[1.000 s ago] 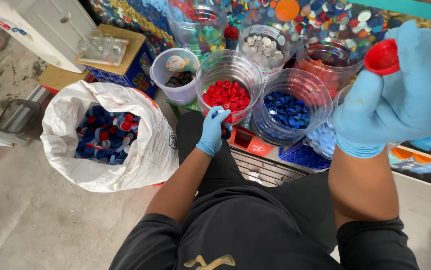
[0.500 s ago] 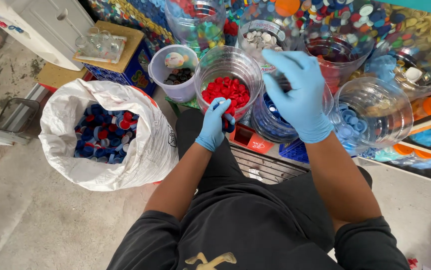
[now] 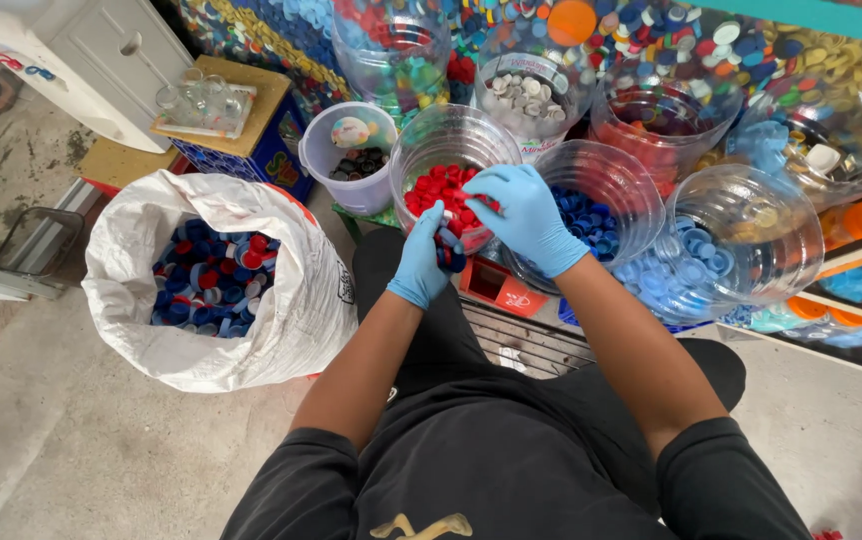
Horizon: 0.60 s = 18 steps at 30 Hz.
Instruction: The person sorts plastic bottle caps from a large white sack into clear plastic containers based on color. They pick up caps by hand, separate them into red, blue, and other color groups, and place them into the corresponding containers arranged on the floor.
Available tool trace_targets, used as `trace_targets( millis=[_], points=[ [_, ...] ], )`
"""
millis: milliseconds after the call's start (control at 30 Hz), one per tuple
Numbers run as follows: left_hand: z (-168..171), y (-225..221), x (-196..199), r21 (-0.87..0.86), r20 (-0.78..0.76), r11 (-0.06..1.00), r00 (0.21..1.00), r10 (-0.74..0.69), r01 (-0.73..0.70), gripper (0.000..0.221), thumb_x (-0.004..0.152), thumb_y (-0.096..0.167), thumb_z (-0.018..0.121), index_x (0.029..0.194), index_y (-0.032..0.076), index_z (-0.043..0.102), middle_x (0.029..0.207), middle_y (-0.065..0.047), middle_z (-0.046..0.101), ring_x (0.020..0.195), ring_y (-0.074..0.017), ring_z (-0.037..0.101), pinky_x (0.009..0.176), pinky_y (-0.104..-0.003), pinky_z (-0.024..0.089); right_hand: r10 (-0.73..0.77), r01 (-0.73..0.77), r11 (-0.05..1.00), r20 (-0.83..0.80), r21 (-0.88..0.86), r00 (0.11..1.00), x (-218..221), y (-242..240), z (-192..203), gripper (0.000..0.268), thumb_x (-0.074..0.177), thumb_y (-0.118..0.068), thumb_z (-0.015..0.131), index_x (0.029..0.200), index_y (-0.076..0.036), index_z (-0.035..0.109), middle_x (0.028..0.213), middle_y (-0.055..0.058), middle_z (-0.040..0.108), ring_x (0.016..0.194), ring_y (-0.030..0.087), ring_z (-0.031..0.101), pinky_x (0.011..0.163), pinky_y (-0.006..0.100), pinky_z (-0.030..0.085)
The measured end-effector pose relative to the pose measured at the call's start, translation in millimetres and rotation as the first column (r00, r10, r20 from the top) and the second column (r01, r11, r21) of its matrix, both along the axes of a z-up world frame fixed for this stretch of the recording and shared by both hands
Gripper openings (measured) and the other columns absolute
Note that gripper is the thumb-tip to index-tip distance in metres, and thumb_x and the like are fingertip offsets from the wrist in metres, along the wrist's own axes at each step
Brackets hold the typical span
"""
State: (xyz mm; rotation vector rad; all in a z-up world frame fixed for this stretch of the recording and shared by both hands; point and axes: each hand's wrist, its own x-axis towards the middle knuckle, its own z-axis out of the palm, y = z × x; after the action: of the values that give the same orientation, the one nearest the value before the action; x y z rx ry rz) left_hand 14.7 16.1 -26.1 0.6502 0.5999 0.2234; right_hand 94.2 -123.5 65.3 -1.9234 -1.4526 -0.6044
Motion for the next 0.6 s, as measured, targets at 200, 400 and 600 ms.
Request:
trace_targets(
  millis=[200,400,600],
  points=[
    [4.6,12.3,-5.0,-0.013,-0.077,1.000,0.997,-0.013,0.012,0.030,0.089,0.039,0.080,0.079,0.017,0.062,0.061,-0.012,0.065,0.051,-0.0240,0.065,0.047,-0.027,0.048,-0.106,0.151,0.956,-0.184,0.251,0.977,36.5,15.3,-3.6,0.033,0.089,-0.018,0.086,0.119,-0.017,0.072,0.106,0.003,0.072,0.079,0.025,0.070,0.074,0.038,0.053],
    [-4.5,17.3,3.4,-0.014,-0.030,1.000,0.999,0.022,-0.023,0.028,0.090,0.031,0.081,0.081,0.013,0.061,0.058,-0.015,0.059,0.051,-0.0274,0.063,0.045,-0.030,0.048,-0.083,0.110,0.993,-0.406,0.042,0.910,14.1,18.0,-13.5,0.029,0.090,-0.021,0.081,0.118,-0.026,0.075,0.092,-0.002,0.072,0.073,0.019,0.071,0.070,0.034,0.054],
    [11.0,10.6,3.5,-0.007,-0.003,1.000,1.000,0.024,-0.024,0.023,0.091,0.029,0.079,0.082,0.015,0.063,0.059,-0.010,0.059,0.051,-0.0268,0.063,0.046,-0.029,0.049,-0.066,-0.068,0.987,-0.759,-0.143,0.648,-21.1,10.2,13.8,0.033,0.089,-0.022,0.079,0.121,-0.017,0.076,0.089,0.013,0.077,0.081,0.027,0.074,0.077,0.039,0.057]
  ],
)
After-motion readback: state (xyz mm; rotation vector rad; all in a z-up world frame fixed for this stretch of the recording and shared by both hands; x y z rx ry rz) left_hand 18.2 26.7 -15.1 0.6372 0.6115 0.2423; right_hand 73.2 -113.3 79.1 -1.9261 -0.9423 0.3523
